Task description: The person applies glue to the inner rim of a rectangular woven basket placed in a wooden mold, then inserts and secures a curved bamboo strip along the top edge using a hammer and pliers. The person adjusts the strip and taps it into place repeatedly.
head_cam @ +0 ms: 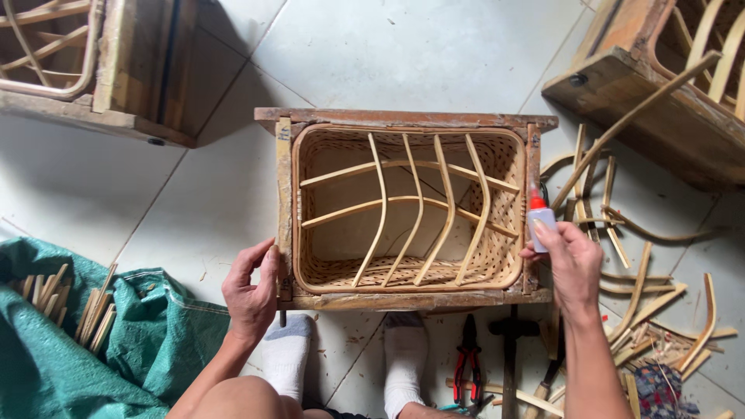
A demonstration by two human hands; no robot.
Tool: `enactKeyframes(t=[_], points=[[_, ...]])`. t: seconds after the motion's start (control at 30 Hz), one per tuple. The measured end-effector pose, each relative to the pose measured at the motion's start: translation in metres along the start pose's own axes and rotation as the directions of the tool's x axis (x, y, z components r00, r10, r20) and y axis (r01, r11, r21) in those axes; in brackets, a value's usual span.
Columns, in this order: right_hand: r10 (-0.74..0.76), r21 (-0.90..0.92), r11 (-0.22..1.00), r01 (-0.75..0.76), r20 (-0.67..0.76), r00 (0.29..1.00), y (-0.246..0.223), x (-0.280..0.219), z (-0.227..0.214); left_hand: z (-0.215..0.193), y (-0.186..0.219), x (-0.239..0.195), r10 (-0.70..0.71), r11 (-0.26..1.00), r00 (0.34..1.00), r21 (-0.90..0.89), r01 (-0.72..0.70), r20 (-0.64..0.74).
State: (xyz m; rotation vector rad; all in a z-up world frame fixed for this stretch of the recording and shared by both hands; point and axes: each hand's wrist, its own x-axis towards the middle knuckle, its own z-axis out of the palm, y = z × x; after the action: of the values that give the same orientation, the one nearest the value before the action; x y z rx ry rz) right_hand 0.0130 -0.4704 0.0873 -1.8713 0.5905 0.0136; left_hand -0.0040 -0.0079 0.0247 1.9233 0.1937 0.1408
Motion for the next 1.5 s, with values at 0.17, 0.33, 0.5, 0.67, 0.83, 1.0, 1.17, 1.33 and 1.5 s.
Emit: enactKeyframes(t=[0.17, 0.33, 0.5, 0.67, 0.83, 1.0, 1.17, 1.33, 1.5], points=[[-0.353, -0.435, 0.829, 0.351, 0.079, 0.932, -0.033, 0.022, 0.005, 0.000, 0.002, 0.001, -0.025, 1.000, 1.000, -0.004, 0.025, -0.014], [-0.599, -0.784, 0.278, 0.555, 0.310, 0.738, -0.054, 0.073, 0.023, -0.001, 0.001, 0.002, -0.008, 1.000, 1.000, -0.006, 0.007, -0.009], [-0.621, -0.806, 0.198, 0.558, 0.337, 0.707, -0.061, 0.090, 0.029, -0.001, 0.000, 0.002, 0.006, 1.000, 1.000, -0.002, -0.006, -0.021], [-0.643, -0.813, 0.159, 0.560, 0.345, 0.684, -0.061, 0.093, 0.029, 0.000, 0.000, 0.003, 0.006, 1.000, 1.000, 0.002, -0.006, -0.015], [-0.639, -0.814, 0.090, 0.573, 0.394, 0.661, -0.065, 0.094, 0.029, -0.001, 0.000, 0.002, 0.004, 1.000, 1.000, 0.004, -0.004, -0.021], [-0.649, -0.762, 0.200, 0.616, 0.368, 0.666, -0.071, 0.088, 0.034, -0.001, 0.000, 0.003, 0.008, 1.000, 0.999, -0.001, -0.008, -0.034], [-0.635, -0.759, 0.141, 0.636, 0.424, 0.646, -0.063, 0.093, 0.056, -0.001, 0.001, 0.004, -0.010, 1.000, 0.999, -0.011, 0.010, -0.044], [-0.605, -0.782, 0.050, 0.621, 0.471, 0.642, -0.064, 0.099, 0.065, -0.003, 0.002, 0.004, -0.035, 0.997, 0.999, -0.070, 0.032, -0.033], [-0.572, -0.769, 0.140, 0.624, 0.452, 0.685, -0.072, 0.090, 0.066, -0.003, 0.000, 0.004, -0.026, 0.995, 0.999, -0.094, 0.023, -0.038]])
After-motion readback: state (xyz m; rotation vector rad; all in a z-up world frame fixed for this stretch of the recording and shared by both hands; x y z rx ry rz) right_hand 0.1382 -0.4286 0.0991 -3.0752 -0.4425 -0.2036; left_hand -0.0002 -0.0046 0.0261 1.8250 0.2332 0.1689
